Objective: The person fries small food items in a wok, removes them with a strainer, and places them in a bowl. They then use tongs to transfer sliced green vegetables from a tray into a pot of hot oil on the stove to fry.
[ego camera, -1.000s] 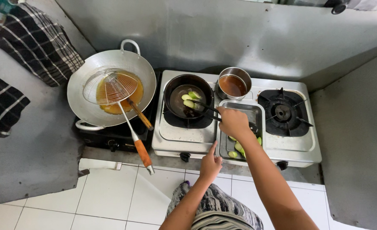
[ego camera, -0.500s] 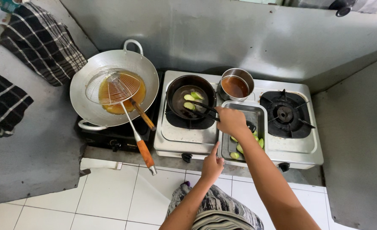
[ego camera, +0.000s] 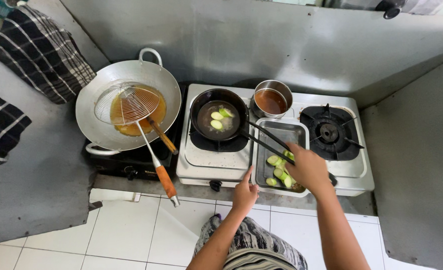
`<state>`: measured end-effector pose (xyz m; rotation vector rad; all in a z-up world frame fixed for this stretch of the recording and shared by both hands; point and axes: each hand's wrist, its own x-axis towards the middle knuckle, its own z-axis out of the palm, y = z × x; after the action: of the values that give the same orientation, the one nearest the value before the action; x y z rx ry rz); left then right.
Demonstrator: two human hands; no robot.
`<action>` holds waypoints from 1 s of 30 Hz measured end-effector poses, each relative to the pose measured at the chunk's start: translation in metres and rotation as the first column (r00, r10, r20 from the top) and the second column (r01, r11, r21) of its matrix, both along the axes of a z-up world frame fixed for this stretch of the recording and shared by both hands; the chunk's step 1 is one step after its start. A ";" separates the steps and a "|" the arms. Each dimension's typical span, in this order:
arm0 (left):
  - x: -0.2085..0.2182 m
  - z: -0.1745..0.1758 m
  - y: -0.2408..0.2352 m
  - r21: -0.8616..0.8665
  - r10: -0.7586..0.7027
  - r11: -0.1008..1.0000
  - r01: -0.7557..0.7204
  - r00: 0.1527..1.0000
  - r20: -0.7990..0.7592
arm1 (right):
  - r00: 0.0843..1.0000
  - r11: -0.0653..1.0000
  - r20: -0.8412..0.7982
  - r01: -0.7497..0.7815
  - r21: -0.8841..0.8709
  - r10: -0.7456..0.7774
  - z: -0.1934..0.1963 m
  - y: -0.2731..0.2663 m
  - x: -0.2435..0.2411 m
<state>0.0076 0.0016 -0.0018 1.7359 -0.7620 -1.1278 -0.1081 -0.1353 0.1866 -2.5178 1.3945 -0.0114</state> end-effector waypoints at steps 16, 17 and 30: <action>-0.005 -0.008 0.000 -0.028 0.037 0.999 -0.038 0.999 -0.010 | 0.973 0.990 -0.211 0.065 -0.126 -0.091 -0.049 0.025 -0.094; -0.005 -0.009 0.000 -0.026 0.036 0.999 -0.036 0.999 -0.004 | 0.972 0.990 -0.209 0.080 -0.114 -0.102 -0.049 0.024 -0.094; -0.005 -0.010 0.000 -0.013 0.039 0.999 -0.039 0.999 0.026 | 0.992 0.992 -0.091 0.080 -0.096 -0.089 0.002 0.020 -0.062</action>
<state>0.0024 0.0018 -0.0114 1.7510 -0.7461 -1.0742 -0.1697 -0.1149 0.1888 -2.5616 1.5713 0.0290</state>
